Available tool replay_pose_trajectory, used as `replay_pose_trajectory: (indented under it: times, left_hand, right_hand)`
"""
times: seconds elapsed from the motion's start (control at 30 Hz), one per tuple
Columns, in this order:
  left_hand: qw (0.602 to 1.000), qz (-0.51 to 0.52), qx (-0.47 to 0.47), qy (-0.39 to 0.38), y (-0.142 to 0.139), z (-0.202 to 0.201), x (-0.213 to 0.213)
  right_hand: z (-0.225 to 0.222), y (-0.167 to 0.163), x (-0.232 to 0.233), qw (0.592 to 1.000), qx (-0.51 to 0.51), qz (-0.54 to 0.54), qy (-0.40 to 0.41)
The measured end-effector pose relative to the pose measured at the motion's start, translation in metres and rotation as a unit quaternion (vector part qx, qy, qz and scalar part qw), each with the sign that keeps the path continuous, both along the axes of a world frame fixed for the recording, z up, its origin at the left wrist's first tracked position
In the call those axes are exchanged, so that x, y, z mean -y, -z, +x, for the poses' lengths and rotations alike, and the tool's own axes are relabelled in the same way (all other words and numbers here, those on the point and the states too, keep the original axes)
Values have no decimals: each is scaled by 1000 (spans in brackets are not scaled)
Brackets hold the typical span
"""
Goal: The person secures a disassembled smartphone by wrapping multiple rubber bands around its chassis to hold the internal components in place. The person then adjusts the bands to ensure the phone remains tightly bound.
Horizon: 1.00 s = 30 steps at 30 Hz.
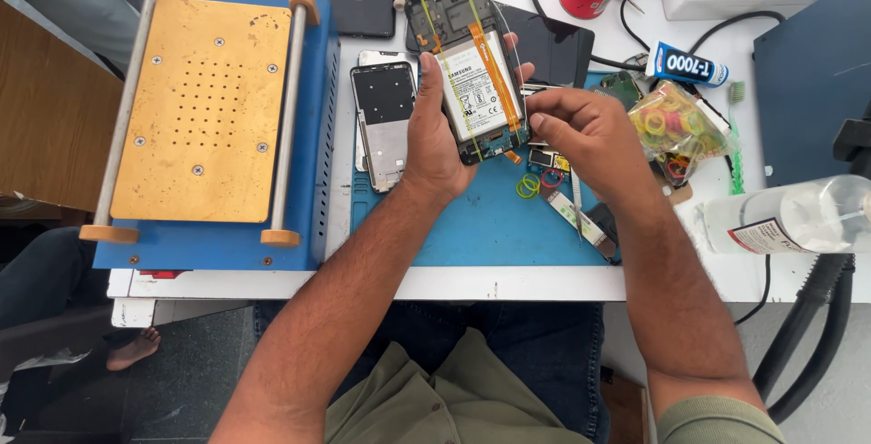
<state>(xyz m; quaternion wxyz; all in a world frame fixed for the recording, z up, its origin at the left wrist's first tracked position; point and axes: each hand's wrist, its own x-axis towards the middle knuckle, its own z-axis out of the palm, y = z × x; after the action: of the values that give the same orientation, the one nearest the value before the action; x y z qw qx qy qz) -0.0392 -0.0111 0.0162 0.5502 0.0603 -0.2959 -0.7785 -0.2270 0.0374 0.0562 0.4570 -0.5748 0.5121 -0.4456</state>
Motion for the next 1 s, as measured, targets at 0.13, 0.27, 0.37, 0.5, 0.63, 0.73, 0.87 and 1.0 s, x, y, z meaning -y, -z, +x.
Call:
replay_pose_trajectory:
  times: [0.13, 0.27, 0.37, 0.5, 0.63, 0.73, 0.87, 1.0]
  left_hand:
    - [1000, -11, 12, -14, 0, -1, 0]
    - [999, -37, 26, -21, 1, -1, -1]
    - [998, -48, 31, -22, 1, -1, -1]
    - [998, -48, 32, -22, 1, -1, -1]
    - [998, -45, 40, -23, 1, -1, -1]
    - [996, -63, 52, -29, 1, -1, -2]
    - [997, -57, 52, -23, 1, -1, -3]
    - [997, -55, 50, -19, 0, -1, -3]
  right_hand:
    - [3, -1, 0, 999, 32, 12, -8]
    - [4, -3, 0, 1000, 18, 8, -3]
    - [4, -3, 0, 1000, 26, 10, -4]
    - [4, -5, 0, 999, 48, 12, -18]
    - [4, -6, 0, 999, 40, 14, -15]
    - [4, -5, 0, 999, 42, 18, -13]
    - [4, -3, 0, 999, 40, 19, -5]
    - [4, -3, 0, 999, 44, 21, -3]
